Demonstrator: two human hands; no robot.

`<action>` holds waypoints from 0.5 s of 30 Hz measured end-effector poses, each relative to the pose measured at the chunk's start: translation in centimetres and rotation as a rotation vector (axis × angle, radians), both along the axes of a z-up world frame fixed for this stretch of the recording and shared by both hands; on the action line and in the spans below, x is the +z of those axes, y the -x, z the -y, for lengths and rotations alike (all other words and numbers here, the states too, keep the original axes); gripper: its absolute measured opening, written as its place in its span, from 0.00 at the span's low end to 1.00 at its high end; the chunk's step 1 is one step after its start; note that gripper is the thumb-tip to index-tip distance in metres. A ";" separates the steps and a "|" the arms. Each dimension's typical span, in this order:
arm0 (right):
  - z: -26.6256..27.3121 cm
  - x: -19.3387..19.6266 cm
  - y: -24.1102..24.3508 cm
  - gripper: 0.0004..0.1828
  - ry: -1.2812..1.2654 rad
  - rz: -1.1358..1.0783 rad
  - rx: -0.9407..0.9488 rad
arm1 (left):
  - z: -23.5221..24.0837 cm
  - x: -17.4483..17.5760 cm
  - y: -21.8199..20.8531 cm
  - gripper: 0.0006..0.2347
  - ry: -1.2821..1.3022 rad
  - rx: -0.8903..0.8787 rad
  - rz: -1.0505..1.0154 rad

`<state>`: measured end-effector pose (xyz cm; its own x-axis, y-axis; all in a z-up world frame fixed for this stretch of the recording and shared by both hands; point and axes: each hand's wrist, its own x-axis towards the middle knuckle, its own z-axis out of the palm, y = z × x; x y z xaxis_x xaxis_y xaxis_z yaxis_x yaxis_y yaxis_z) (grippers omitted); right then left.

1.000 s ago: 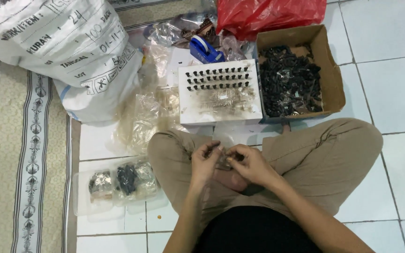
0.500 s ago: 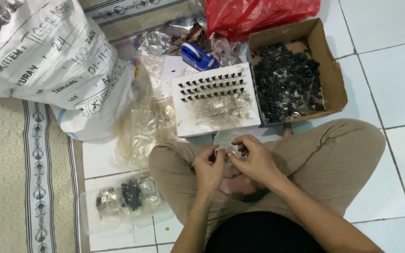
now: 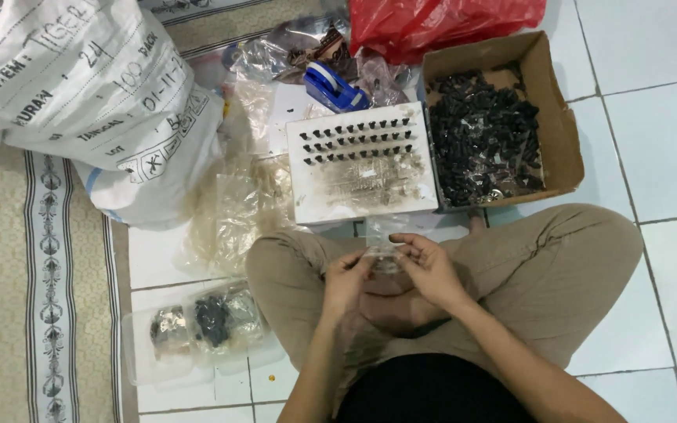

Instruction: The person sits on the floor and repeatedly picks small black plastic parts from a cardboard box, places them into a clear plastic bag, and then seals the bag using a blue handheld heat sealer. The sealed bag is then placed into a clear plastic container.

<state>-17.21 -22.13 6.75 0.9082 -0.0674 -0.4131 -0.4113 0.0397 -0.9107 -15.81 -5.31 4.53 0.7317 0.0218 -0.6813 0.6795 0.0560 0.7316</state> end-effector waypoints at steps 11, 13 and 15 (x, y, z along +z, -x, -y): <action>0.1 3.9 -2.6 0.13 -0.821 -0.446 -0.190 | 1.0 1.3 0.8 0.02 0.847 0.229 -0.051; 0.1 3.6 -2.4 0.22 -0.767 -0.319 -0.024 | 1.3 1.6 0.9 0.03 0.769 0.203 0.043; 0.8 -1.3 -2.0 0.38 -0.448 -0.028 0.129 | 1.8 2.7 0.8 0.08 0.113 0.016 0.185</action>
<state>-15.21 -22.92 5.40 0.8858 0.2354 -0.4000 -0.4624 0.3734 -0.8042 -16.56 -7.07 7.24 0.8446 -0.0344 -0.5343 0.5327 0.1546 0.8321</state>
